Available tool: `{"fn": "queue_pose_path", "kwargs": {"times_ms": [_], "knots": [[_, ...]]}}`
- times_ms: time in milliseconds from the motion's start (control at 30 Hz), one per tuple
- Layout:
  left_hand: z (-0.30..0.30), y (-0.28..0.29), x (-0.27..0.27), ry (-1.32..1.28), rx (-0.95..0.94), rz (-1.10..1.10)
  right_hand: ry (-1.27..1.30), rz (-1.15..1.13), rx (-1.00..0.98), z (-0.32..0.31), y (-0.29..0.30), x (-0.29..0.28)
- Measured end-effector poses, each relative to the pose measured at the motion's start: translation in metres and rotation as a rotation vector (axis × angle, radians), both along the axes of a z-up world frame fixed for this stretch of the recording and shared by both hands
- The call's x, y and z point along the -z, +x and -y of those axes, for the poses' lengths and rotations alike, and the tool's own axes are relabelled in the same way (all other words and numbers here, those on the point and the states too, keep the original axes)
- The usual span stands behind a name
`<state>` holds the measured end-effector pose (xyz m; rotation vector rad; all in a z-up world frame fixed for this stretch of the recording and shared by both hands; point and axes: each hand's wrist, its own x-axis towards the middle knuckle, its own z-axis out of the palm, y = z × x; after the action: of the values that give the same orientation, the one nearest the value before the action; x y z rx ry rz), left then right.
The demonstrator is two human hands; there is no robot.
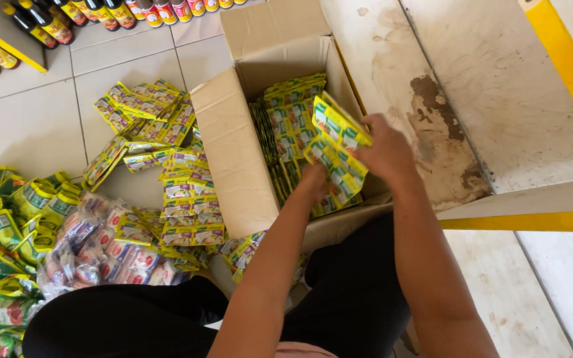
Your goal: Packing several stacks of condiment sachets from the floor into a cardboard box while sitting down.
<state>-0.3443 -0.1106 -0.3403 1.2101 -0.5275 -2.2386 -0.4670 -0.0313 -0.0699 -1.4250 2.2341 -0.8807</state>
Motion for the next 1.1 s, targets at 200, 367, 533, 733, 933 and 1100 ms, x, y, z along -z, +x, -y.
{"fn": "queue_pose_path", "kwargs": {"times_ms": [200, 367, 533, 733, 933, 1100], "knots": [[0.015, 0.019, 0.063, -0.216, 0.29, 0.613, 0.7, -0.272, -0.156, 0.034, 0.011, 0.039], [0.008, 0.027, 0.047, -0.353, 0.421, 0.828, 0.857, -0.307, -0.162, 0.051, 0.004, 0.095], [0.002, 0.034, 0.026, -0.364, 0.451, 0.93, 1.007, -0.241, -0.196, 0.053, 0.015, 0.127], [0.001, 0.046, -0.006, -0.364, 0.464, 1.046, 1.026, -0.202, -0.068, 0.054, 0.009, 0.179], [0.005, 0.048, -0.009, -0.372, 0.479, 1.179, 1.072, -0.127, 0.073, 0.064, 0.003, 0.217], [-0.004, 0.049, -0.022, -0.435, 0.451, 1.169, 0.943, -0.216, 0.083, 0.064, 0.003, 0.242]]}}
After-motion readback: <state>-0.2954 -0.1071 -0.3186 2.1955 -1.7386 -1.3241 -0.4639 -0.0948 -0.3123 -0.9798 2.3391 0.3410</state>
